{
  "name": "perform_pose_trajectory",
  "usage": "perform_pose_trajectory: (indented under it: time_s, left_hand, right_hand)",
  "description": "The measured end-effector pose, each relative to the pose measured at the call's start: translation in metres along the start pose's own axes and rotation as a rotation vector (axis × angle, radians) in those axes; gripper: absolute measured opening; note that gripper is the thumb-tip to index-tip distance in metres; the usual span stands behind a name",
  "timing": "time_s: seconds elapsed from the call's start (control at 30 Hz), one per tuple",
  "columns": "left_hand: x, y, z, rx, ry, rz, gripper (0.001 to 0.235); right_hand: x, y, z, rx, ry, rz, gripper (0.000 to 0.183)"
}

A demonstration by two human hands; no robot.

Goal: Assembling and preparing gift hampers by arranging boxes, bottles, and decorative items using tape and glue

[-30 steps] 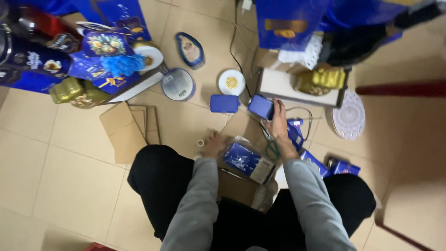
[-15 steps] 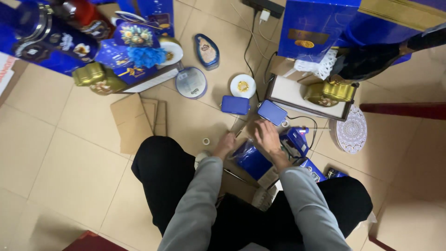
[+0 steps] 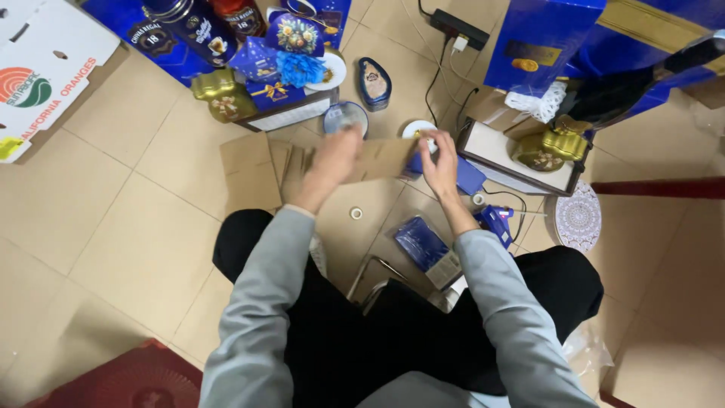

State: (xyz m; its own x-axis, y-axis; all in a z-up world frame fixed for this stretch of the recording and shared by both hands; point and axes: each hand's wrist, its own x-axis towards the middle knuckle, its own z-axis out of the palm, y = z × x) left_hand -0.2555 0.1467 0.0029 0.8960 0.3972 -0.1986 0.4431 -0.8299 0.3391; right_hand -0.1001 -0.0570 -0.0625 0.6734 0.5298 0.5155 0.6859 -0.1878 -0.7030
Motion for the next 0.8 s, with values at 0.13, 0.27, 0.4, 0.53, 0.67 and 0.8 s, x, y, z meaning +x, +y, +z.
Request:
perform_pose_trajectory:
  time_s: [0.13, 0.27, 0.4, 0.53, 0.67, 0.8]
  left_hand:
    - [-0.02, -0.02, -0.058, -0.168, 0.03, -0.117, 0.032]
    - [0.008, -0.049, -0.014, -0.108, -0.206, -0.259, 0.054]
    - [0.008, -0.064, 0.022, 0.075, -0.297, -0.229, 0.048]
    - [0.007, -0.066, 0.013, 0.176, -0.374, -0.205, 0.03]
    - [-0.01, -0.078, 0.006, 0.156, -0.362, -0.257, 0.031]
    - [-0.018, -0.094, 0.012, 0.163, -0.39, -0.311, 0.031]
  right_hand:
    - [0.03, -0.026, 0.035, 0.227, -0.116, 0.151, 0.045]
    - [0.05, -0.024, 0.082, 0.219, -0.214, 0.288, 0.027]
    - [0.08, -0.008, 0.166, 0.19, -0.44, 0.308, 0.035]
    - [0.085, 0.006, 0.268, -0.283, -0.872, 0.225, 0.046]
    - [0.104, -0.057, 0.31, -0.634, -1.023, 0.234, 0.038]
    - [0.089, -0.028, 0.34, -0.682, -0.981, 0.275, 0.042]
